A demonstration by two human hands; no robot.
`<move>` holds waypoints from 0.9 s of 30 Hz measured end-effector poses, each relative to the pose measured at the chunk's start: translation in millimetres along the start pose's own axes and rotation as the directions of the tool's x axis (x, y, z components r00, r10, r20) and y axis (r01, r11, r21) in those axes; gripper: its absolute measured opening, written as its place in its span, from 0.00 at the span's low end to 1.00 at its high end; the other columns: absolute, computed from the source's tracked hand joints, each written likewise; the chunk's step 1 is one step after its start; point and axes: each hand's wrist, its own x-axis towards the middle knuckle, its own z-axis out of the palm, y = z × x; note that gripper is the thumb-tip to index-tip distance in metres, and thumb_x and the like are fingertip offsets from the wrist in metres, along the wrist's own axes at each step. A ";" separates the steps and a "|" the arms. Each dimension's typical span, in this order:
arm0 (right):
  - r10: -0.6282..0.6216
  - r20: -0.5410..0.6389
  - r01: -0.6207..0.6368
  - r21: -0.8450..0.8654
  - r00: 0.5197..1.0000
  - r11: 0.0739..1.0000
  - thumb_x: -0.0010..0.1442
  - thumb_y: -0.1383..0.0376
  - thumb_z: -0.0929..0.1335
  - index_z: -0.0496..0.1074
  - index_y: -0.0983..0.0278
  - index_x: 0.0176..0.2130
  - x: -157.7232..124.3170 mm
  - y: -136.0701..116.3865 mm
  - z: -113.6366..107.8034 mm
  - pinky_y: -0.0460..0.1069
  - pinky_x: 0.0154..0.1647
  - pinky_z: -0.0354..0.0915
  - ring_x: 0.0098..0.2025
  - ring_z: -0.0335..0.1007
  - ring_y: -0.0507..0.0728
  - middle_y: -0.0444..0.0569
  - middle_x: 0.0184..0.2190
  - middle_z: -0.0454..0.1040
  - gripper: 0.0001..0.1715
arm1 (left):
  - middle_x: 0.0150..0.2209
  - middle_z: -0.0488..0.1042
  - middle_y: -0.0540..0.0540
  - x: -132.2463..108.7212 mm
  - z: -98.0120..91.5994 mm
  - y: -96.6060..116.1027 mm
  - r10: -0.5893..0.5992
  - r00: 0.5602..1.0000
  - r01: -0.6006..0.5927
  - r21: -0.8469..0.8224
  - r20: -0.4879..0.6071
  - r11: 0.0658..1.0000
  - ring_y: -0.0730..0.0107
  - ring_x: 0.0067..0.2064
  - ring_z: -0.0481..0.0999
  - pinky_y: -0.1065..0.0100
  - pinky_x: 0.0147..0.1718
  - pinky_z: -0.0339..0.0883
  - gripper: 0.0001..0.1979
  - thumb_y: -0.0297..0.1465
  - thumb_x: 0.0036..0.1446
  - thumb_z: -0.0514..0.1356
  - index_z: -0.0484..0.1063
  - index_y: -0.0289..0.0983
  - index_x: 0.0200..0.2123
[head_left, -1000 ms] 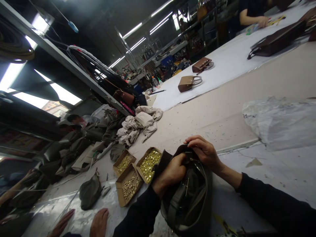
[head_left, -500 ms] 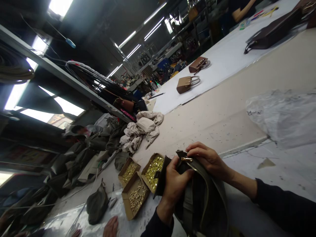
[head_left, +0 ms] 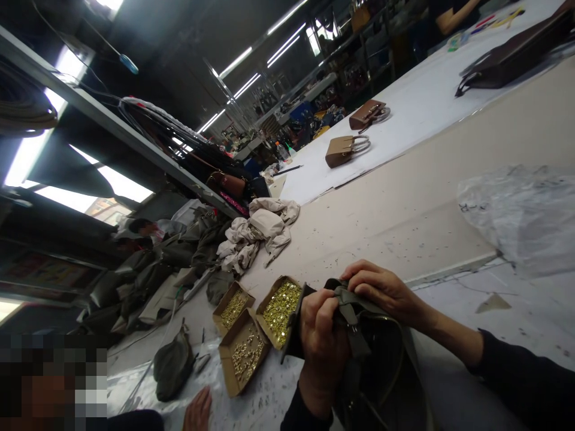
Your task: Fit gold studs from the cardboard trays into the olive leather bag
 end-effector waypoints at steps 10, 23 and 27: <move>-0.041 0.123 0.036 0.044 0.992 0.998 0.66 0.49 0.74 0.78 0.62 0.44 2.4 -4.0 -8.5 0.55 0.54 0.72 0.52 0.73 0.63 0.55 0.49 0.74 0.19 | 0.42 0.75 0.45 7.3 -2.1 -2.0 -0.049 0.984 0.052 -0.014 0.170 0.999 0.64 0.42 0.75 0.66 0.41 0.71 0.14 0.18 0.60 0.57 0.66 0.40 0.46; -0.019 0.096 0.017 0.025 0.995 1.000 0.72 0.61 0.70 0.77 0.62 0.38 -1.3 -1.3 3.1 0.50 0.47 0.74 0.46 0.75 0.58 0.52 0.45 0.75 0.09 | 0.41 0.75 0.45 14.3 -11.8 3.5 -0.401 0.811 0.551 -0.325 0.425 0.769 0.60 0.46 0.75 0.62 0.47 0.68 0.10 0.36 0.66 0.55 0.74 0.38 0.42; -0.023 0.104 0.022 0.018 0.994 1.000 0.71 0.62 0.70 0.74 0.62 0.35 -4.2 1.6 5.9 0.49 0.47 0.73 0.46 0.75 0.57 0.51 0.45 0.75 0.12 | 0.33 0.69 0.50 14.3 -4.6 3.4 -0.499 0.723 0.655 -0.245 0.477 0.715 0.66 0.38 0.71 0.67 0.39 0.65 0.13 0.41 0.61 0.64 0.69 0.37 0.35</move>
